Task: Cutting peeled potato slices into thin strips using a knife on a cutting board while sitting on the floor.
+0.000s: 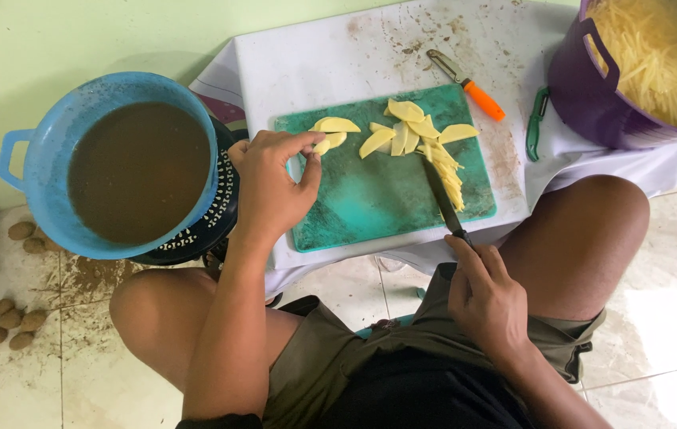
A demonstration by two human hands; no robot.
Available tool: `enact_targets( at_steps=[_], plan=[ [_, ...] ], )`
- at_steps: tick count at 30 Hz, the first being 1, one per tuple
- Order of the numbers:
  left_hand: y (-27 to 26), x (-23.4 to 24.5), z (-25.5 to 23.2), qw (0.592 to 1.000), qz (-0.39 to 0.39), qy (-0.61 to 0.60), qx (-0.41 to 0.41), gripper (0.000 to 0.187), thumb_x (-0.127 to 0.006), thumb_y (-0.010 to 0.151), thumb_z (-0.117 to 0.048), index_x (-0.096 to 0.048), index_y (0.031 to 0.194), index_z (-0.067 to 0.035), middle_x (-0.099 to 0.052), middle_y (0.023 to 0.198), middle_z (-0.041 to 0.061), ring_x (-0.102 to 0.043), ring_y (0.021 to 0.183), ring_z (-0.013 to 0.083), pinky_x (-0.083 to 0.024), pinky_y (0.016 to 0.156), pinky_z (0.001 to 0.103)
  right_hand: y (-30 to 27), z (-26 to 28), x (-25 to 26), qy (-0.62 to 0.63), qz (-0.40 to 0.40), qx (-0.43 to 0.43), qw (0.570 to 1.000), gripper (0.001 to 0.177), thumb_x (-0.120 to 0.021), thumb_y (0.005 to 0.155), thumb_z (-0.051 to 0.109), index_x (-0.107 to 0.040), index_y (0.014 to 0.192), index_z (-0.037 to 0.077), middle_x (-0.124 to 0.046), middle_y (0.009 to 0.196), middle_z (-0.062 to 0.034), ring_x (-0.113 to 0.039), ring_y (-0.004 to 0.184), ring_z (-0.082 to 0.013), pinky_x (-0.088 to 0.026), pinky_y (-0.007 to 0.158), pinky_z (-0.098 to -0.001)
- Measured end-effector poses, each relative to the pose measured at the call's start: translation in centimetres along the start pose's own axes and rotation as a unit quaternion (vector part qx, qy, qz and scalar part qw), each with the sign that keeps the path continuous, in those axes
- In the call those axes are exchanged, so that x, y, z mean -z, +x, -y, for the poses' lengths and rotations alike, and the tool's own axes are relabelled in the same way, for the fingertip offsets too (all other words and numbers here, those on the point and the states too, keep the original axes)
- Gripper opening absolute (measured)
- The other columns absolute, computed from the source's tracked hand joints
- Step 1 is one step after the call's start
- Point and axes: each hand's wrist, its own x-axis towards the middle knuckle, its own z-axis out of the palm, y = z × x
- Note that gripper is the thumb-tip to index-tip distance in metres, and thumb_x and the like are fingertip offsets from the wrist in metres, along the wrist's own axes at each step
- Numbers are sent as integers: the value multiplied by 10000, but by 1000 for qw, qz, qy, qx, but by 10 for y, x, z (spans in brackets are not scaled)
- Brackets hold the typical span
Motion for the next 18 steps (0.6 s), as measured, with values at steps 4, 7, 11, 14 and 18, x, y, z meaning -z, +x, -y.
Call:
enact_targets(
  at_steps=[4,7,11,14,18],
  plan=[
    [-3,-11,3,1000,11,-1,25,294,-695,835,-44,-768,1110,-117,-690,844,-31,-588,827,186,-317,888,391,3,1,10,24,9,27,999,506,-636,822,-70,-699,1287,121,-653,1003,-44,-544,563,-215,-451,487,-345],
    [-7,-25,5,996,46,4,74,281,-654,813,-36,-801,1038,-121,-653,826,39,-604,696,219,-379,804,396,6,-1,10,35,40,36,998,566,-625,850,-52,-641,1383,138,-631,842,-35,-521,521,-203,-452,471,-341],
    [-16,-47,6,980,137,-12,147,322,-621,852,-124,-776,1118,-220,-659,828,-37,-713,884,236,-393,896,466,19,-7,12,160,87,-85,980,499,-575,916,46,-656,1402,126,-741,923,-234,-738,844,-442,-596,607,-510],
    [-18,-56,-3,970,173,-39,165,373,-605,849,-116,-771,1157,-243,-664,833,-42,-719,870,222,-380,901,446,22,-25,7,380,162,-226,882,496,-501,929,-7,-597,1412,49,-643,742,-169,-605,537,-263,-488,402,-386],
    [-21,-64,-6,962,188,-61,187,372,-592,875,-110,-764,1180,-234,-675,836,-42,-721,853,192,-369,911,438,30,-26,19,633,197,-330,672,460,-412,996,40,-470,1438,-72,-416,657,-28,-373,342,-48,-317,267,-242]
  ],
)
